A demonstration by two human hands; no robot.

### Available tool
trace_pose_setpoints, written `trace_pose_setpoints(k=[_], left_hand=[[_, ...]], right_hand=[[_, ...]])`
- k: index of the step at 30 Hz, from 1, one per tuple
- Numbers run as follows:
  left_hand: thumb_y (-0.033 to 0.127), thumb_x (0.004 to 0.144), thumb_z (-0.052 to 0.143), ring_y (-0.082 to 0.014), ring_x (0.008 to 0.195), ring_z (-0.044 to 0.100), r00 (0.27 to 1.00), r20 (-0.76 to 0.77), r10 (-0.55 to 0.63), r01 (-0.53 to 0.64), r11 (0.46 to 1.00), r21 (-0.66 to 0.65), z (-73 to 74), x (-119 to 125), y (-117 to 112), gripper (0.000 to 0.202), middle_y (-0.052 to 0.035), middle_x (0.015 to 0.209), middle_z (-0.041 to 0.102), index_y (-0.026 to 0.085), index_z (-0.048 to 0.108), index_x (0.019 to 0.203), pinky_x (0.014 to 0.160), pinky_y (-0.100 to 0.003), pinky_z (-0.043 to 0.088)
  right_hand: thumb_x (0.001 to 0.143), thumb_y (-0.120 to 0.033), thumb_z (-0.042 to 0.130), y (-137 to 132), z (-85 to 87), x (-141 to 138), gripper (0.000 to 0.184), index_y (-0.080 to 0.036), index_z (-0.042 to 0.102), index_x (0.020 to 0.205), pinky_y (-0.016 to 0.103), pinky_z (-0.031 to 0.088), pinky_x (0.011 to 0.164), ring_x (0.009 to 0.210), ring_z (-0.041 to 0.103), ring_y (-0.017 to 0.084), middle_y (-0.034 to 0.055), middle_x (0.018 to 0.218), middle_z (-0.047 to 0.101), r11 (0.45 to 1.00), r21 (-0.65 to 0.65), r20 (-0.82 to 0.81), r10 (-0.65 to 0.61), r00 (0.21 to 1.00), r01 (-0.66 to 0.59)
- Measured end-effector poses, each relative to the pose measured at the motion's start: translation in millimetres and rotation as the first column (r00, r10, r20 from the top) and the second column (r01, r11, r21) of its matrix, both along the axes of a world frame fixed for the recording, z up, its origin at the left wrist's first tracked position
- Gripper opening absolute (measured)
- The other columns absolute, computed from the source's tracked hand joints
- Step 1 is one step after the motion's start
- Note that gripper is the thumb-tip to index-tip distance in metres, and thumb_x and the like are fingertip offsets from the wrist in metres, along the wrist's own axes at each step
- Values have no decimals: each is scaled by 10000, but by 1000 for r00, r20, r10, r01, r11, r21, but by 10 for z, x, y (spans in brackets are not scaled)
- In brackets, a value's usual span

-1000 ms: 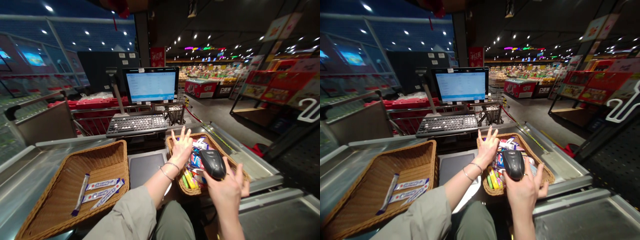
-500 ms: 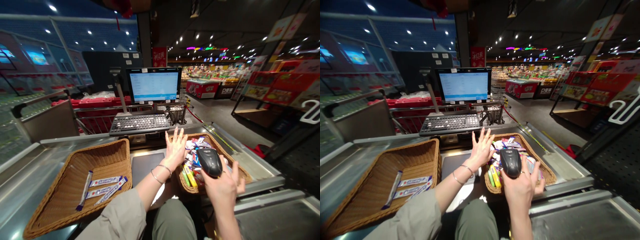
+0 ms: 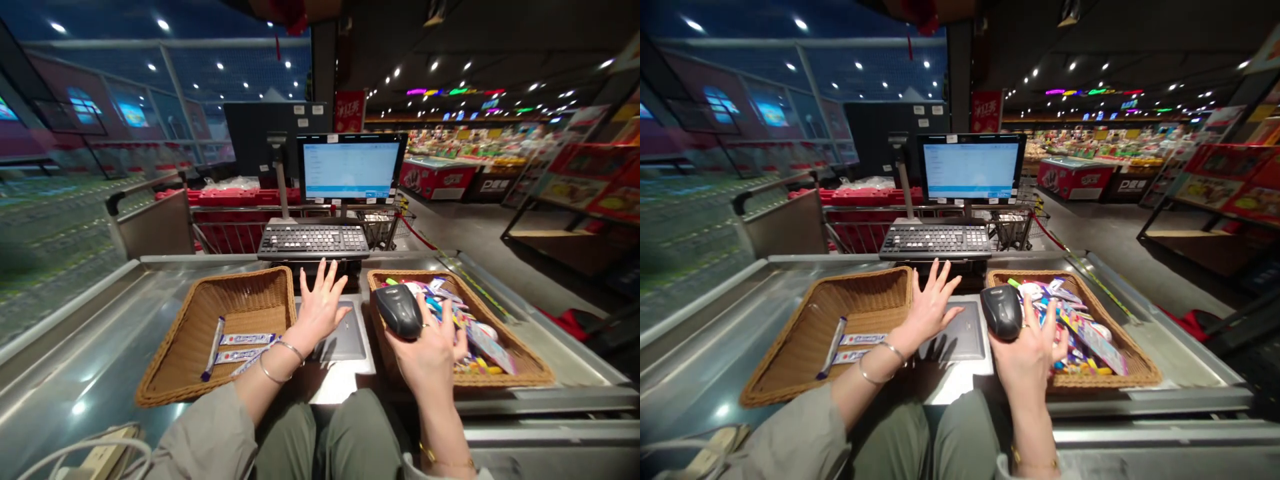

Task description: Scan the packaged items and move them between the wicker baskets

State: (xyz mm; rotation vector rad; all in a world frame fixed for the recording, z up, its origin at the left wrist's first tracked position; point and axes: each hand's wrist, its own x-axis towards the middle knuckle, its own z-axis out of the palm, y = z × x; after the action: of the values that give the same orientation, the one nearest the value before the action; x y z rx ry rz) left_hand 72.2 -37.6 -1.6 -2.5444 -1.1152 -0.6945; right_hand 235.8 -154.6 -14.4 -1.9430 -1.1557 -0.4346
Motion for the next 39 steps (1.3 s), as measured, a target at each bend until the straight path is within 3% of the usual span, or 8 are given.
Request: trace_pose_setpoints(k=[7, 13, 21, 33, 39], left_hand=[[383, 869, 661, -369, 1501, 195, 996, 6, 90, -90, 996, -23, -9, -534, 60, 486, -157, 1596, 307, 209, 574, 1314, 1131, -747, 139], [348, 867, 672, -375, 1490, 228, 986, -4, 167, -167, 984, -59, -28, -959, 156, 391, -156, 1574, 356, 200, 610, 1223, 1126, -751, 143], [338, 863, 676, -366, 1502, 193, 966, -105, 234, -247, 960, -134, -222, -1494, 382, 372, -145, 1586, 344, 204, 618, 1205, 1134, -757, 76], [313, 833, 690, -375, 1498, 201, 921, -331, 206, -287, 933, -219, -537, -2116, 633, 343, -174, 1569, 367, 180, 643, 1146, 1124, -767, 45], [289, 813, 709, -364, 1490, 231, 864, -501, 50, -250, 906, -342, -706, -2246, 751, 283, -176, 1542, 412, 172, 673, 1068, 1108, -774, 30]], right_hand=[[776, -424, 566, 192, -71, -260, 436, -229, 667, 1153, 636, 137, 1127, 1453, 267, 339, 99, 1355, 609, 980, -73, 20, 185, 983, -183], [745, -382, 592, 329, -132, -419, 320, -217, 714, 991, 661, 145, 1120, 1466, 246, 353, 103, 1386, 591, 954, -118, 22, 280, 960, -276], [728, -340, 602, 531, -181, -639, 316, -227, 709, 1003, 673, 191, 1100, 1463, 259, 362, 76, 1383, 601, 922, -115, 33, 375, 927, -369], [741, -355, 609, 697, -422, -844, 267, -231, 697, 960, 695, 172, 1107, 1470, 264, 350, 82, 1367, 614, 888, -135, -17, 441, 897, -439], [737, -356, 610, 706, -485, -849, 289, -241, 699, 987, 692, 168, 1114, 1477, 255, 349, 64, 1362, 619, 876, -153, -40, 457, 889, -457]])
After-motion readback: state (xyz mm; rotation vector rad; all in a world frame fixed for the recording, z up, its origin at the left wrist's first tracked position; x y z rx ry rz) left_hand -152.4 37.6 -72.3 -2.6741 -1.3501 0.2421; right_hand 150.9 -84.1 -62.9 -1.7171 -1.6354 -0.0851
